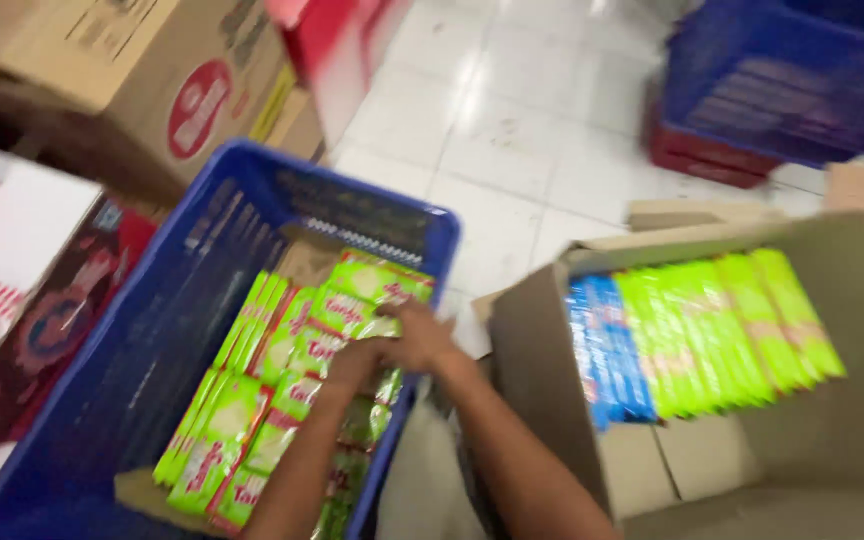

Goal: Organizing and transferring snack packs from a cardboard box into a plastic crate.

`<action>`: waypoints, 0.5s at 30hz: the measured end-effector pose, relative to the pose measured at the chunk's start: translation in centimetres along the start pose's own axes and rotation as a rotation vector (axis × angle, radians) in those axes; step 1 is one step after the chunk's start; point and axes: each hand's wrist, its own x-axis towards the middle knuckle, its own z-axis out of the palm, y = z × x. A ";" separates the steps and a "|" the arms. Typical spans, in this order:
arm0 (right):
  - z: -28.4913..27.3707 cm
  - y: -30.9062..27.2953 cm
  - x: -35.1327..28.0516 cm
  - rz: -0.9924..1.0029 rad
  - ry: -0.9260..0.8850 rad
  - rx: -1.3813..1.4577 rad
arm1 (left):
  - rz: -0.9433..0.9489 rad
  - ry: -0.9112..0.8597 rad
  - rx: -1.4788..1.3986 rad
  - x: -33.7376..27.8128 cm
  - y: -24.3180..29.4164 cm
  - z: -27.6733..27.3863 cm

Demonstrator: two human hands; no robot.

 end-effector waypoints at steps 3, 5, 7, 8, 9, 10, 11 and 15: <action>-1.5 -2.3 -3.2 -0.336 -0.041 0.164 | -0.019 0.090 -0.152 1.8 -4.1 0.0; -6.2 -4.6 -8.1 -0.390 0.037 0.201 | 0.002 0.229 -0.475 -4.0 2.0 -7.4; -10.2 -5.5 -12.6 -0.453 0.114 0.231 | 0.016 0.356 -0.807 -8.8 7.1 -12.7; -11.8 -5.3 -14.5 -0.549 0.219 0.339 | 0.148 0.526 -0.695 -10.7 9.2 -14.3; -13.3 -5.0 -16.5 -0.650 0.323 0.445 | 0.277 0.697 -0.582 -12.7 11.2 -15.8; -14.3 -3.4 -17.3 -0.645 0.344 0.443 | 0.298 0.693 -0.577 -13.9 13.8 -17.1; -15.0 -1.9 -18.1 -0.613 0.395 0.530 | 0.412 0.758 -0.566 -15.3 16.2 -18.2; -18.5 5.4 -22.5 -0.386 0.523 0.767 | 0.774 0.866 -0.522 -17.2 24.2 -19.4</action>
